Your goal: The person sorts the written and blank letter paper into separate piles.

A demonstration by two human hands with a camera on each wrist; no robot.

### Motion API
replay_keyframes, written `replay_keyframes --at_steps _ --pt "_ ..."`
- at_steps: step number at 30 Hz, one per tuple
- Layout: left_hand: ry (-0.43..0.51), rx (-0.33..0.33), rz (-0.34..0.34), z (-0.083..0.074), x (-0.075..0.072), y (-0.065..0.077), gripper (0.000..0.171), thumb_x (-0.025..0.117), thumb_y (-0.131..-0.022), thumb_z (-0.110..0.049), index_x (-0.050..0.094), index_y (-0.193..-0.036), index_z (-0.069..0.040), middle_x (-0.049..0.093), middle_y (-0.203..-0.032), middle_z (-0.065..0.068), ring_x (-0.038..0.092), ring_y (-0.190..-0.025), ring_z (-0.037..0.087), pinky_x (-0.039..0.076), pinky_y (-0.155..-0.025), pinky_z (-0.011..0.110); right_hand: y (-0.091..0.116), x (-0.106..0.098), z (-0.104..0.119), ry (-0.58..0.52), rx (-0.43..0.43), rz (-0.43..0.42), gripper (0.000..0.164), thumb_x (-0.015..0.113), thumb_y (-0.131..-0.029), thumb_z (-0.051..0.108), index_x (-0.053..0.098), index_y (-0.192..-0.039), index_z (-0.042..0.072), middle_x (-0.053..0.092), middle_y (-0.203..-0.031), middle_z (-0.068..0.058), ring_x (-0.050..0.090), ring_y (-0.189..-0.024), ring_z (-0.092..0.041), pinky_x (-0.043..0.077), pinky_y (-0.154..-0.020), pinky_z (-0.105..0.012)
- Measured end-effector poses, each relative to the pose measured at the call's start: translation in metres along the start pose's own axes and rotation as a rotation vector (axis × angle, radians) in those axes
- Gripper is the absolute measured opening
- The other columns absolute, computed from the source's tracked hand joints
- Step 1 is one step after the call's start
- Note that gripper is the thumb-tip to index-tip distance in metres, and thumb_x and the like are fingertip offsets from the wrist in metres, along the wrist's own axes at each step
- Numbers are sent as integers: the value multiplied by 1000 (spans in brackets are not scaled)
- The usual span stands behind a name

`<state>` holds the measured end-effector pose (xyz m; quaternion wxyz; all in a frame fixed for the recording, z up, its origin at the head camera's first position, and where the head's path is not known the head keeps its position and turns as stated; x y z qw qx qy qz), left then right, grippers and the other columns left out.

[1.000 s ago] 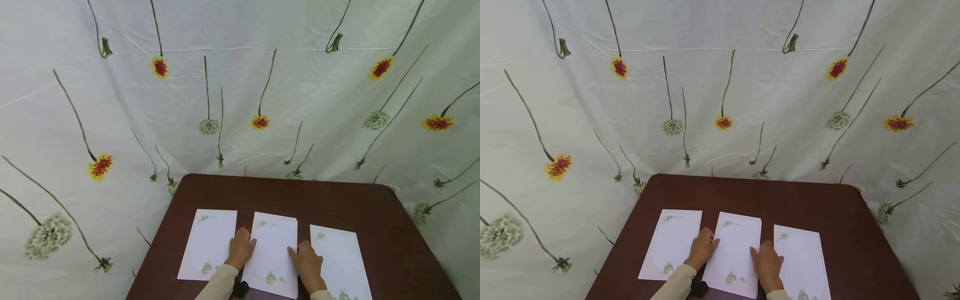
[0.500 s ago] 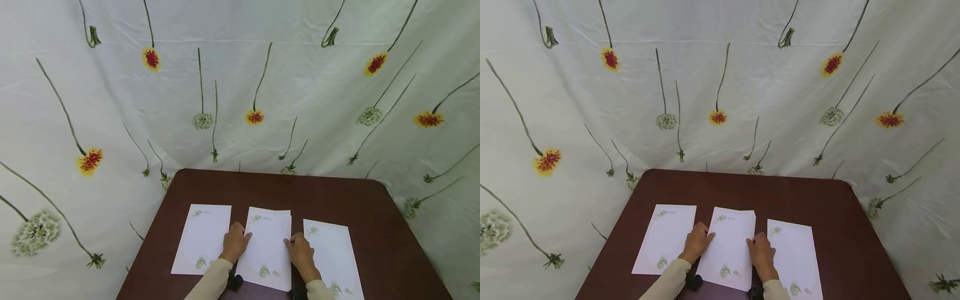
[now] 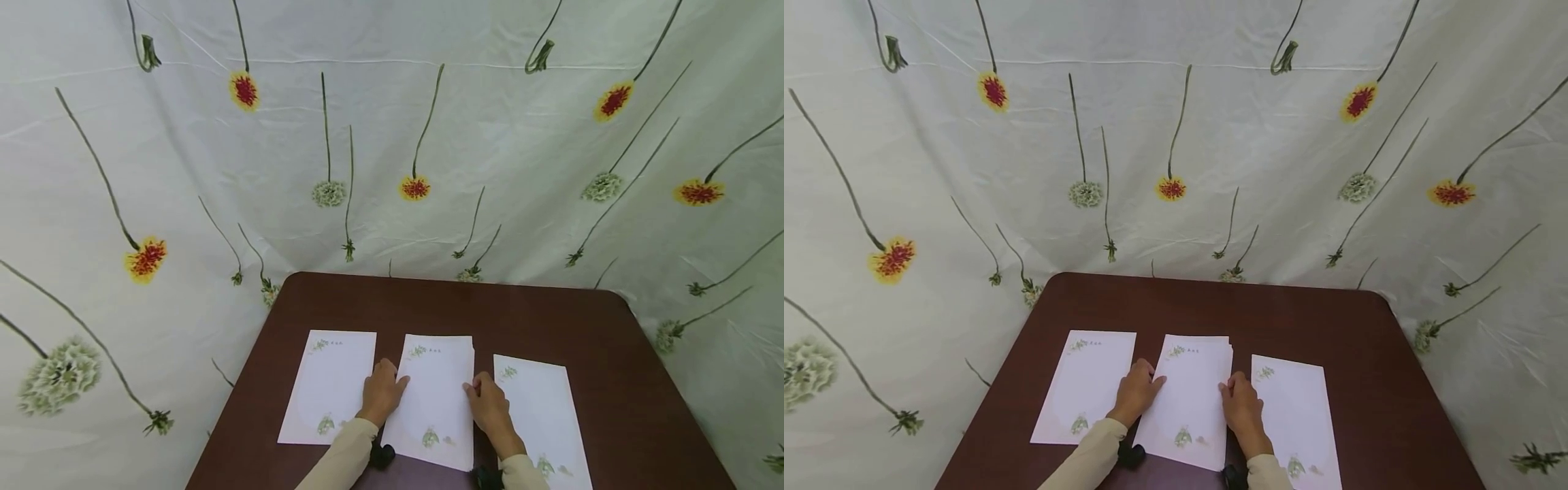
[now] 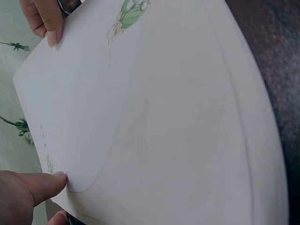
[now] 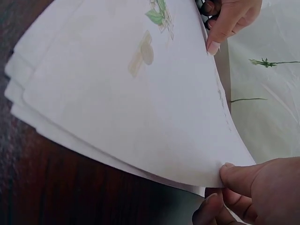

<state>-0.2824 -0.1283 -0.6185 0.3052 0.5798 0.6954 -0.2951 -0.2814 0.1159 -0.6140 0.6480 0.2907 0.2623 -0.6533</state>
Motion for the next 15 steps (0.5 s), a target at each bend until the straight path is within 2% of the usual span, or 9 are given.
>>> replay_keyframes --at_steps 8,15 --pt "20 -17 -8 0 -1 0 33 78 -88 -17 49 -96 -3 51 -80 8 56 -69 30 44 -66 46 2 0 8 -49 -98 22 16 62 -99 11 48 -94 8 43 -71 0 43 -61 -15 36 -55 -31" --pt "38 -44 -14 2 -4 1 34 77 -89 -19 49 -102 -3 55 -85 9 60 -77 35 44 -74 50 4 1 10 -111 -117 30 11 60 -101 13 51 -97 6 46 -72 1 43 -61 -14 37 -56 -30"
Point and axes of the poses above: each hand's wrist, its own y-axis away from the middle knuckle, its own x-axis out of the palm, z = x × y, the point moved 9 cm from there along -y, towards the middle knuckle
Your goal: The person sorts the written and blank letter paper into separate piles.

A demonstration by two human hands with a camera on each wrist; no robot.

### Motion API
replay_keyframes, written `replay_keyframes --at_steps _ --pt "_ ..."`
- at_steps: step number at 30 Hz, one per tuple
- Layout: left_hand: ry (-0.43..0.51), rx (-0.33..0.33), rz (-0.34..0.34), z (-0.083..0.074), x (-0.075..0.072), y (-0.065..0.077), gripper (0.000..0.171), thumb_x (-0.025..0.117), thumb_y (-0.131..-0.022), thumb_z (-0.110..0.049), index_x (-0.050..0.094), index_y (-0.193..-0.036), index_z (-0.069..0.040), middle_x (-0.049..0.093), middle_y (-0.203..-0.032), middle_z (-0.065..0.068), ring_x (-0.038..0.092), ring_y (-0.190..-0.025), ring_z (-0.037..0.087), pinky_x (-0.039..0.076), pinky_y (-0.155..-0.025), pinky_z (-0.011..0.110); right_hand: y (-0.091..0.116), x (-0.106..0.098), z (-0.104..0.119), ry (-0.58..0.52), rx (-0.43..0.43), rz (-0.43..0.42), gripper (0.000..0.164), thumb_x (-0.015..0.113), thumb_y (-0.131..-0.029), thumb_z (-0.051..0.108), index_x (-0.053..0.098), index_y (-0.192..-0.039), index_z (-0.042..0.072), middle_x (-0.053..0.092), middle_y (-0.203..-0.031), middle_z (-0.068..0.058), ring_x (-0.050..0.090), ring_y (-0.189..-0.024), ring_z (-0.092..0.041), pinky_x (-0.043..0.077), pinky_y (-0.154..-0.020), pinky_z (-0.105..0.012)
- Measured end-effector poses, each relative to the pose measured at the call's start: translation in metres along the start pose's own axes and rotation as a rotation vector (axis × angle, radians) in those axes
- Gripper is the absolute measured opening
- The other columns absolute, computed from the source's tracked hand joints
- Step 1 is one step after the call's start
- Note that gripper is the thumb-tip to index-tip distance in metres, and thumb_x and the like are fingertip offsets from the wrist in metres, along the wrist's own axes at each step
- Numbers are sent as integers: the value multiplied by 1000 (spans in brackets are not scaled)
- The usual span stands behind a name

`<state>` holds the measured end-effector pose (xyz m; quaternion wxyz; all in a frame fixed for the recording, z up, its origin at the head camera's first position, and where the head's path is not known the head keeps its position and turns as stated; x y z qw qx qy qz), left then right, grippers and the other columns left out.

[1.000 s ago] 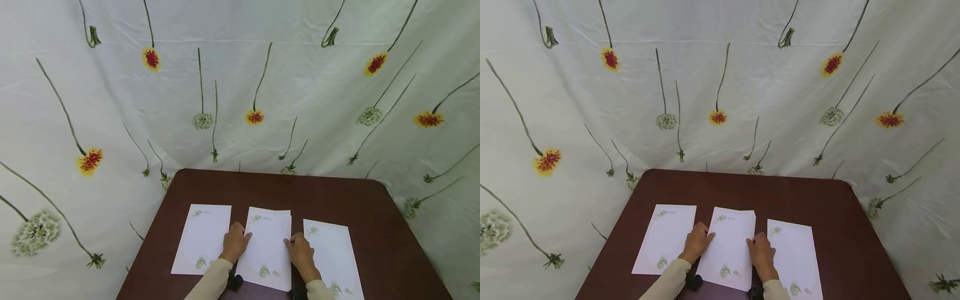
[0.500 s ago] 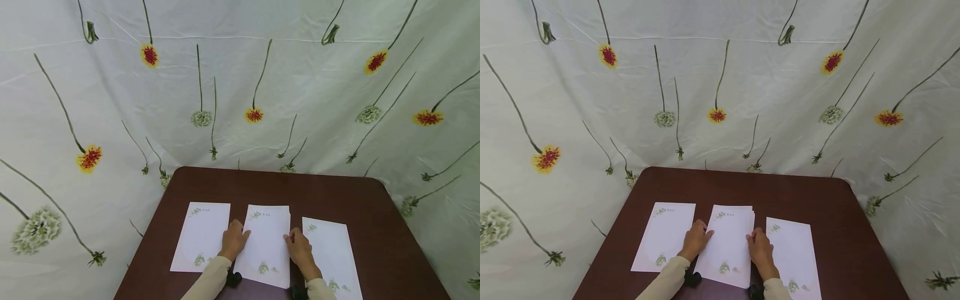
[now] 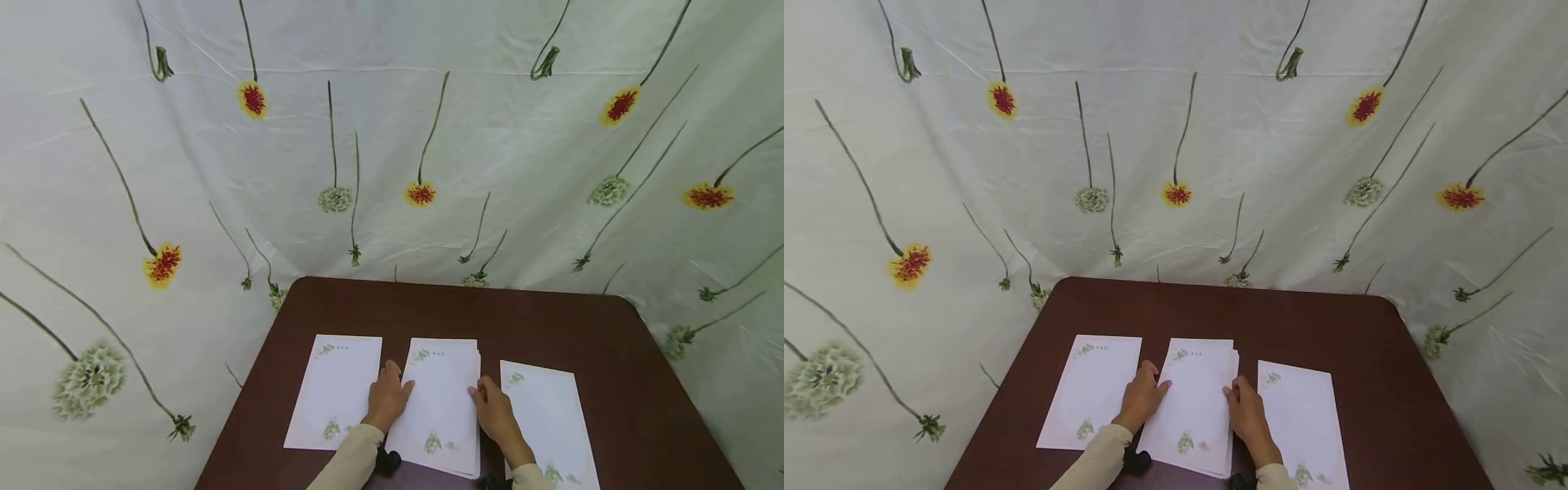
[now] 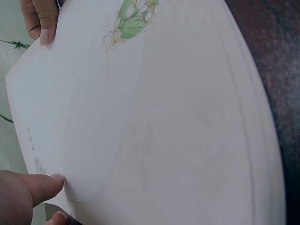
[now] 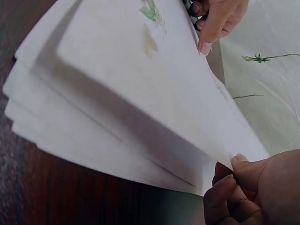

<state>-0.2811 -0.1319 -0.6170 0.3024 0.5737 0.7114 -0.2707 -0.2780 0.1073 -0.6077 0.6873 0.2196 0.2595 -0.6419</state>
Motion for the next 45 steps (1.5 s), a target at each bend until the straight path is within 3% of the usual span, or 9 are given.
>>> replay_keyframes --at_steps 9,16,23,33,45 --pt "49 -8 -22 6 -6 4 27 72 -92 -18 50 -96 -3 51 -81 6 52 -69 27 42 -67 46 1 0 11 -79 -19 4 15 59 -102 17 51 -94 7 46 -73 1 43 -62 -15 38 -58 -31" --pt "81 12 -74 5 -17 9 23 67 -95 -10 45 -88 -7 41 -82 5 42 -62 22 36 -59 38 3 3 11 -90 34 18 15 58 -102 18 53 -99 5 48 -75 0 46 -64 -15 40 -58 -31" --pt "129 53 -128 3 -37 6 17 65 -95 -7 49 -88 -7 48 -76 1 49 -63 18 40 -59 36 1 6 21 -105 28 -17 15 61 -99 17 56 -96 3 54 -75 -1 50 -66 -15 43 -59 -32" --pt "123 -26 -149 29 -69 -3 12 68 -92 -10 56 -89 -7 57 -74 1 56 -67 18 45 -63 38 -12 27 50 -45 -1 18 15 61 -99 17 61 -96 2 56 -77 0 51 -67 -14 44 -61 -33" --pt "67 -96 -157 70 -110 -12 12 68 -93 -14 60 -92 -5 63 -78 3 60 -72 23 47 -67 42 -27 69 94 -22 -60 106 21 63 -99 17 56 -82 7 50 -66 1 47 -58 -14 41 -51 -31"
Point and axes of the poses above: each hand's wrist, its own y-axis away from the middle knuckle, its own x-axis out of the palm, z = x × y, the point moved 9 cm from there along -y, towards the middle knuckle
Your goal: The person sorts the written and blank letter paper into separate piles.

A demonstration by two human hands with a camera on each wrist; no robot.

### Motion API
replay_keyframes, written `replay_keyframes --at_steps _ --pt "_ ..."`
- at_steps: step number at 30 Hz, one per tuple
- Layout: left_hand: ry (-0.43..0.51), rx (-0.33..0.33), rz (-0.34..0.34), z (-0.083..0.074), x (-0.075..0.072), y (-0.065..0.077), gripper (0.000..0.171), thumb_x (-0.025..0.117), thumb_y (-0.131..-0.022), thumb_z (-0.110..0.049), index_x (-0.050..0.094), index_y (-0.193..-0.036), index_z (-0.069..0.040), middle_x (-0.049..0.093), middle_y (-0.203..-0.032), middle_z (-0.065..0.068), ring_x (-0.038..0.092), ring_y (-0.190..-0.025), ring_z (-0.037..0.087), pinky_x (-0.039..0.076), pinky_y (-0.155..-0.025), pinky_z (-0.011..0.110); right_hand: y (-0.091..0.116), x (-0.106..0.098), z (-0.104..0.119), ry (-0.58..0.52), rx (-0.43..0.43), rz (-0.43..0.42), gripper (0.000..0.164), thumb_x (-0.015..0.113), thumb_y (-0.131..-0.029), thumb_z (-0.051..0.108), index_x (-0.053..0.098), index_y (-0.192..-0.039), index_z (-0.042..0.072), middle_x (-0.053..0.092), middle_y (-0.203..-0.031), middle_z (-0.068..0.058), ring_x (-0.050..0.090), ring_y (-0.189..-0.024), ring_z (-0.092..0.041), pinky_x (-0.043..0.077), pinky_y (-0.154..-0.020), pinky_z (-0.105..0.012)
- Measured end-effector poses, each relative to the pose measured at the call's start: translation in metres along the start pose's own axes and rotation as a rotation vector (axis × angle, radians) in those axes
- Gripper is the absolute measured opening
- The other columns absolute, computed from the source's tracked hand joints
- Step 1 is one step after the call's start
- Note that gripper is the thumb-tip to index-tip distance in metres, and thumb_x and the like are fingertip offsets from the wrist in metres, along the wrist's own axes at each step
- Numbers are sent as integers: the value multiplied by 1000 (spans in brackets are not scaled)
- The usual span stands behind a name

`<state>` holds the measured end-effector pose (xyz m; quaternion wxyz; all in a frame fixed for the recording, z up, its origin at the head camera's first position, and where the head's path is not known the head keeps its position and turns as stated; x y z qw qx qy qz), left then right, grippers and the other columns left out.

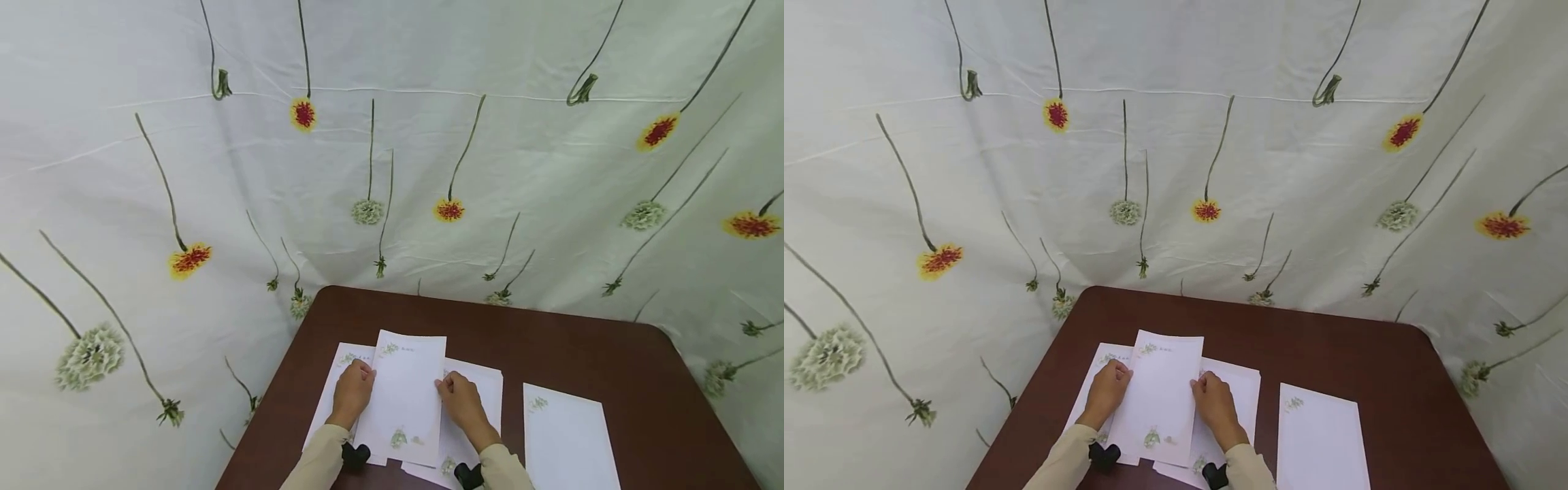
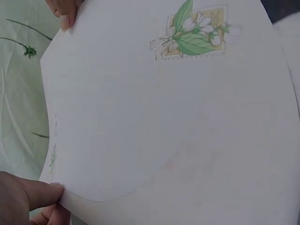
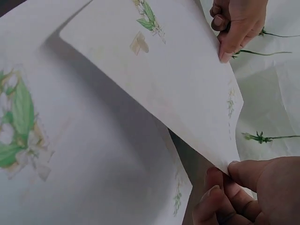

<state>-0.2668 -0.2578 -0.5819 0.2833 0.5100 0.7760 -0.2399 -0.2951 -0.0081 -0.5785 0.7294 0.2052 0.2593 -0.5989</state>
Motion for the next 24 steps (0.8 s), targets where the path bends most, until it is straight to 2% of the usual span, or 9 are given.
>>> replay_keyframes --at_steps 5,12,16,24 --pt "-52 -10 -33 20 -13 -7 13 69 -93 -16 61 -91 -6 64 -78 3 62 -72 24 48 -66 43 -6 19 15 41 -43 24 24 64 -98 18 53 -79 9 47 -65 1 46 -58 -13 39 -51 -30" --pt "-99 -64 -54 47 -27 -12 13 68 -94 -16 59 -93 -6 62 -80 5 60 -73 26 47 -68 46 -10 46 31 75 -85 53 26 64 -98 19 53 -77 10 47 -64 2 46 -57 -13 39 -52 -30" --pt "-108 -82 -83 56 -38 -13 13 67 -94 -13 59 -93 -4 62 -80 6 60 -74 28 45 -69 48 -12 63 38 101 -98 73 25 63 -98 18 53 -77 10 49 -64 1 47 -57 -14 40 -53 -31" --pt "-115 -111 -90 71 -53 -12 13 64 -96 -12 58 -94 -1 62 -82 9 60 -76 30 44 -73 51 -14 88 49 197 -132 68 25 63 -98 16 52 -76 10 51 -65 0 51 -59 -18 44 -59 -40"
Point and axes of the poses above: each hand's wrist, its own y-axis away from the middle knuckle, its own x-axis out of the palm, z = x × y, the point moved 9 cm from there along -y, towards the middle knuckle
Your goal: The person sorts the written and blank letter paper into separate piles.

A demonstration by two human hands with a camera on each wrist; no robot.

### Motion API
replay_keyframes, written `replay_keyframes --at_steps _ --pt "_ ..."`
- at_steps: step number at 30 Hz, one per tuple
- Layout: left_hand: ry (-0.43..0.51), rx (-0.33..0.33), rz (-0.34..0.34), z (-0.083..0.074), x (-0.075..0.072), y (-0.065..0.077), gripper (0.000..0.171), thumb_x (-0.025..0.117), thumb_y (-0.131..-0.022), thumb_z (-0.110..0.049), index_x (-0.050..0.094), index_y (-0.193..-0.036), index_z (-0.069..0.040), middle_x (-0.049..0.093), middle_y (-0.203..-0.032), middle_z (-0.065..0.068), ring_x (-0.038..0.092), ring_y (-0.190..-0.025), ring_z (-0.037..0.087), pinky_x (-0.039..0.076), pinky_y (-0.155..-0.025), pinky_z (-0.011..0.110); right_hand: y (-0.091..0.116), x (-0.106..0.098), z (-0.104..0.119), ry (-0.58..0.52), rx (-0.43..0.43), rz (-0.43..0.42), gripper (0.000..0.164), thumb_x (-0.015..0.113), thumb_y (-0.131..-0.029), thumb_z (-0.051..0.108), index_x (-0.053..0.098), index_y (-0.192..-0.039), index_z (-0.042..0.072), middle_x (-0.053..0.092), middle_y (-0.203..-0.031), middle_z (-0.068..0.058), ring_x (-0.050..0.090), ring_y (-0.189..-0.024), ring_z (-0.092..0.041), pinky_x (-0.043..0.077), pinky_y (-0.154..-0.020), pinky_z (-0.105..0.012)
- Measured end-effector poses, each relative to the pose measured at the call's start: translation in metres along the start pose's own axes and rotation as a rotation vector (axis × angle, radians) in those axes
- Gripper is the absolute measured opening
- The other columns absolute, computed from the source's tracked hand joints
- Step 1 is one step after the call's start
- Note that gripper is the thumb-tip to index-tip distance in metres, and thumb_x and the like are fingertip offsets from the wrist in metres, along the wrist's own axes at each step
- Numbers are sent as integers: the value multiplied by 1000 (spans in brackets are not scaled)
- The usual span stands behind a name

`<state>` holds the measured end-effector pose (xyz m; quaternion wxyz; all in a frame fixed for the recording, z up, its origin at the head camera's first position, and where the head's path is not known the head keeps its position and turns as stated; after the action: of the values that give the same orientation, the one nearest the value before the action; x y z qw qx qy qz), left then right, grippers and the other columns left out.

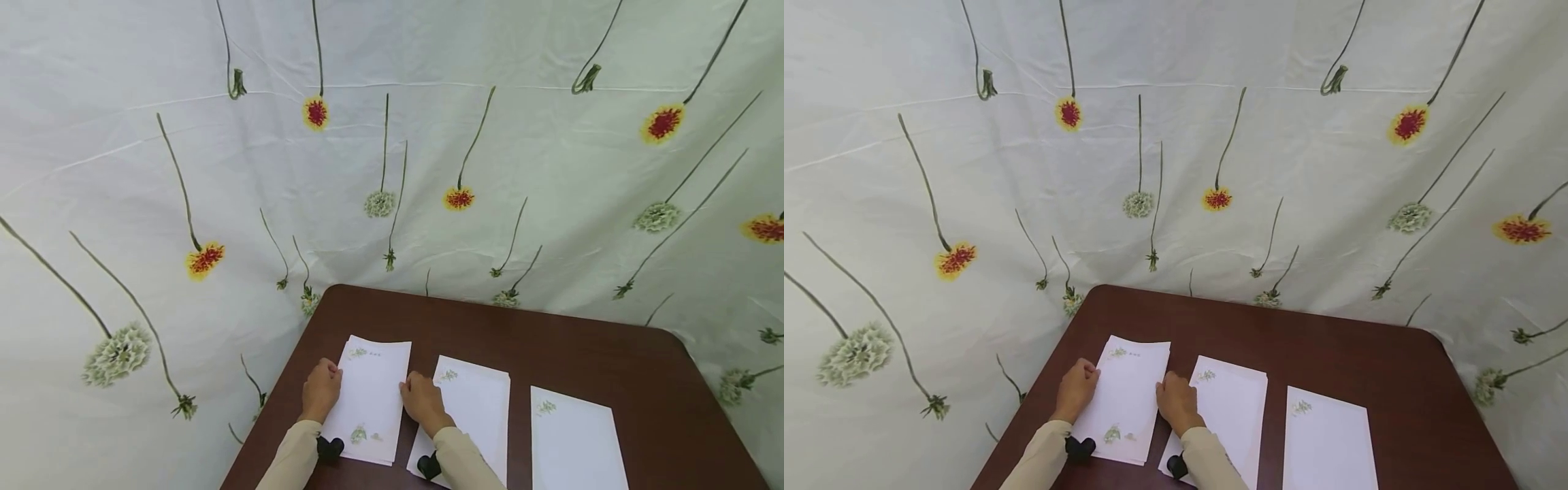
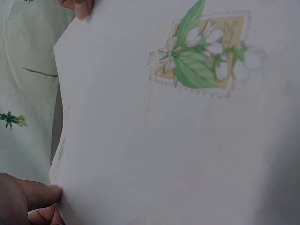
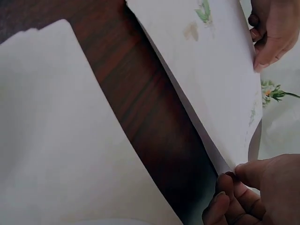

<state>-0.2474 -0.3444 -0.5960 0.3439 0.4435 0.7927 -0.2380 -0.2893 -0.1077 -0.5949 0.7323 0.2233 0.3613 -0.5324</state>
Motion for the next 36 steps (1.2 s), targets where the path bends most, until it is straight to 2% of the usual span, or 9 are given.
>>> replay_keyframes --at_steps 4,9,18,27,36 --pt "-8 -7 5 5 0 -1 13 63 -96 -11 57 -94 0 61 -82 10 59 -76 30 44 -74 51 -2 3 5 66 -24 -26 27 65 -97 17 51 -75 10 51 -64 -1 53 -59 -22 46 -65 -47" --pt "-17 -7 0 8 2 -2 13 64 -96 -11 56 -93 -1 59 -80 9 58 -74 29 43 -73 51 -6 7 7 138 -9 -42 22 67 -96 18 58 -83 3 61 -70 -11 64 -69 -33 47 -72 -53" --pt "-27 1 -24 9 5 -3 14 65 -95 -9 55 -93 1 54 -84 13 56 -78 32 41 -76 52 -7 11 10 248 -13 -107 25 73 -91 20 60 -91 -2 66 -75 -19 68 -71 -37 48 -69 -54" --pt "-19 2 -31 9 4 -2 14 65 -94 -7 54 -94 1 54 -86 14 56 -80 32 41 -76 53 -8 15 10 256 45 -81 31 73 -91 21 59 -100 -5 67 -80 -19 68 -76 -36 46 -73 -53" --pt "-13 10 -14 12 3 -3 13 65 -94 -7 55 -93 1 54 -85 14 56 -80 32 41 -75 53 -5 13 15 258 19 -126 29 75 -90 20 59 -95 -4 67 -78 -18 68 -73 -36 47 -69 -51"
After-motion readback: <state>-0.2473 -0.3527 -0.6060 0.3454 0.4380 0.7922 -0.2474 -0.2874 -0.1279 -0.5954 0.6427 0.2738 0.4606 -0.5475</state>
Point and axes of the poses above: each hand's wrist, its own y-axis away from the middle knuckle, its own x-axis out of the palm, z = x × y, the point moved 9 cm from there along -y, towards the middle knuckle
